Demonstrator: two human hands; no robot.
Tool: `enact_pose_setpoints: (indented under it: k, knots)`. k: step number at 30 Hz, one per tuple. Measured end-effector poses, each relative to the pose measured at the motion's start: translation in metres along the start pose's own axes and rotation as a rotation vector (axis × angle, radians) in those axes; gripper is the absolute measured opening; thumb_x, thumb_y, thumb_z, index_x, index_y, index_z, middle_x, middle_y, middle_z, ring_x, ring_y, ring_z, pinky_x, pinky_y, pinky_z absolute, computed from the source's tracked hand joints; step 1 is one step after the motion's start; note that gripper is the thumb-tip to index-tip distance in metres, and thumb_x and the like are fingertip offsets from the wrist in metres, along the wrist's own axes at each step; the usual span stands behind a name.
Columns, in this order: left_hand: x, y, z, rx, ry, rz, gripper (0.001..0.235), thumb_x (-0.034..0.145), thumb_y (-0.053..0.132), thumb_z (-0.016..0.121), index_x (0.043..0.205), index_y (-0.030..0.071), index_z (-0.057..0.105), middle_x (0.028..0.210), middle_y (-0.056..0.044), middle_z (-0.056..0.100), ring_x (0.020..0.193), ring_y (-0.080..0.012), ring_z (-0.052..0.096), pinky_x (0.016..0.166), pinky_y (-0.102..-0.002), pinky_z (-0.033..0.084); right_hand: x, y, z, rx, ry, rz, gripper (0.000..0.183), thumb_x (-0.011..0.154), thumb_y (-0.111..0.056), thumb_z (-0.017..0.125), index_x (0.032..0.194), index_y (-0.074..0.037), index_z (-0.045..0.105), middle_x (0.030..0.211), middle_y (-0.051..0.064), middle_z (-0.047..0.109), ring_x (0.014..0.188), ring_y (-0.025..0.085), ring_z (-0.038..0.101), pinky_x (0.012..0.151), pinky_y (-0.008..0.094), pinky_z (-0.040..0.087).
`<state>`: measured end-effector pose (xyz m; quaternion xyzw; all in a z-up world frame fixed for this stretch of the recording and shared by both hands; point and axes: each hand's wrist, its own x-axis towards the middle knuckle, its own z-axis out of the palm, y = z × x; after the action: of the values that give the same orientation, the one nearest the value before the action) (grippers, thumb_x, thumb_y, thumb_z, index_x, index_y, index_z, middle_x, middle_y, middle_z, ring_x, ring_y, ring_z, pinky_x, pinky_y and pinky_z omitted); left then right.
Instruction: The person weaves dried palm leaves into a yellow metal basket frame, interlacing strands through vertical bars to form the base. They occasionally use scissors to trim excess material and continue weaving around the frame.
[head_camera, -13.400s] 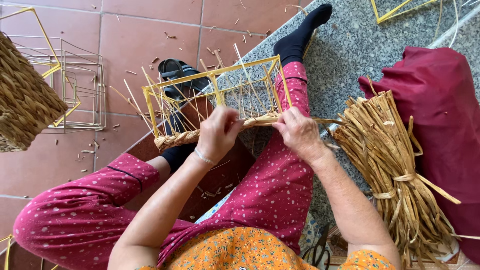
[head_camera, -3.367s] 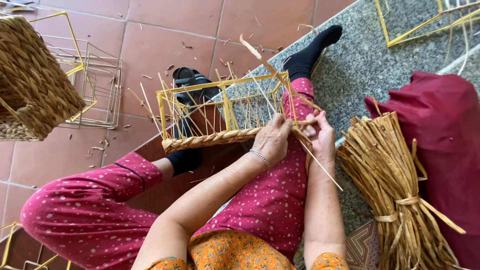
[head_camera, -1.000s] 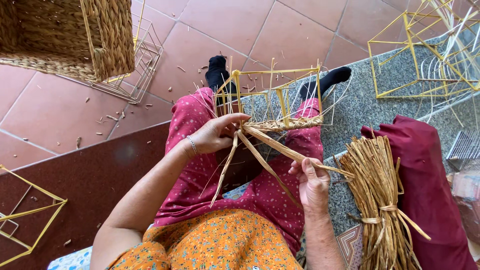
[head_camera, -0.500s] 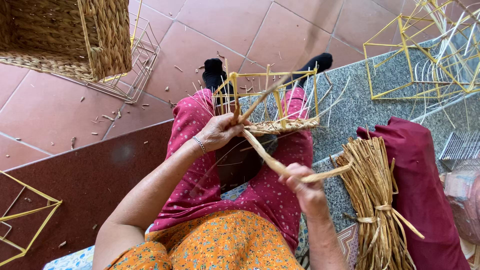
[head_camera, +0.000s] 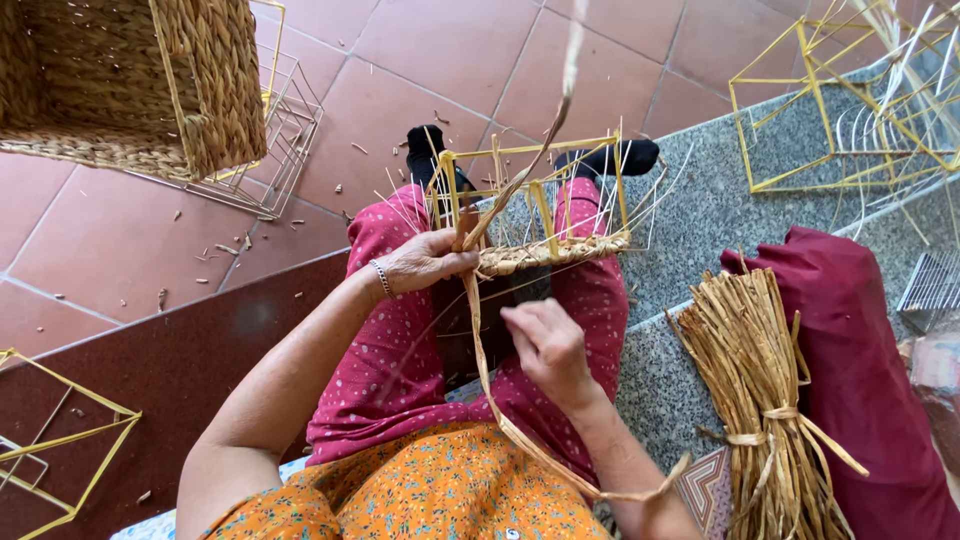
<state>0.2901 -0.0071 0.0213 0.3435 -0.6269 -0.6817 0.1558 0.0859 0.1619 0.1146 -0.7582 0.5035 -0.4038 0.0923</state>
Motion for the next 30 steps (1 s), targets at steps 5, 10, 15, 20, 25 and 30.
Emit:
enact_pose_setpoints:
  k: [5, 10, 15, 20, 25, 30]
  knots:
    - [0.001, 0.007, -0.003, 0.013, -0.040, 0.071, 0.019, 0.088, 0.019, 0.078, 0.100, 0.006, 0.071, 0.086, 0.003, 0.069, 0.083, -0.0052, 0.063, 0.076, -0.024, 0.054, 0.026, 0.004, 0.021, -0.310, 0.074, -0.170, 0.022, 0.086, -0.005, 0.080, 0.107, -0.006, 0.074, 0.099, 0.007, 0.060, 0.089, 0.026, 0.058, 0.077, 0.041, 0.047]
    - [0.000, 0.022, -0.005, 0.004, -0.091, 0.013, 0.018, 0.082, 0.015, 0.078, 0.097, 0.007, 0.072, 0.085, 0.001, 0.071, 0.081, -0.0073, 0.066, 0.074, -0.026, 0.056, 0.035, 0.010, 0.038, -0.419, 0.040, -0.264, 0.019, 0.086, -0.011, 0.076, 0.104, -0.013, 0.074, 0.101, 0.002, 0.058, 0.093, 0.021, 0.057, 0.084, 0.039, 0.043]
    - [-0.004, 0.034, -0.008, 0.236, -0.040, 0.029, 0.020, 0.075, 0.015, 0.078, 0.094, 0.008, 0.074, 0.082, -0.001, 0.071, 0.081, -0.0100, 0.067, 0.076, -0.028, 0.056, 0.026, 0.026, 0.035, -0.398, -0.024, -0.326, 0.017, 0.086, -0.008, 0.073, 0.102, -0.012, 0.072, 0.107, 0.003, 0.061, 0.101, 0.022, 0.060, 0.090, 0.040, 0.047]
    - [-0.006, 0.041, -0.003, 0.198, -0.007, 0.035, 0.025, 0.074, 0.017, 0.080, 0.096, 0.008, 0.073, 0.091, -0.004, 0.066, 0.085, -0.0141, 0.067, 0.076, -0.030, 0.057, 0.019, 0.040, 0.012, -0.087, 0.018, -0.188, 0.012, 0.097, -0.002, 0.070, 0.106, -0.005, 0.063, 0.116, 0.010, 0.068, 0.110, 0.026, 0.067, 0.098, 0.038, 0.057]
    - [-0.025, 0.057, 0.015, 0.572, 0.350, 0.471, 0.044, 0.069, 0.019, 0.091, 0.106, 0.006, 0.069, 0.104, -0.014, 0.056, 0.091, -0.0327, 0.065, 0.077, -0.040, 0.056, 0.025, 0.030, 0.011, 0.294, 0.122, 0.285, 0.012, 0.097, -0.004, 0.073, 0.105, -0.006, 0.064, 0.108, 0.009, 0.073, 0.099, 0.019, 0.072, 0.087, 0.028, 0.059]
    - [-0.040, 0.071, 0.029, 0.579, 0.449, 0.464, 0.041, 0.075, 0.015, 0.086, 0.112, 0.010, 0.068, 0.107, -0.015, 0.057, 0.090, -0.0316, 0.069, 0.076, -0.039, 0.058, 0.040, 0.014, 0.021, 0.294, 0.090, 0.191, 0.015, 0.092, 0.000, 0.076, 0.103, -0.004, 0.067, 0.112, 0.010, 0.070, 0.100, 0.019, 0.071, 0.090, 0.029, 0.059]
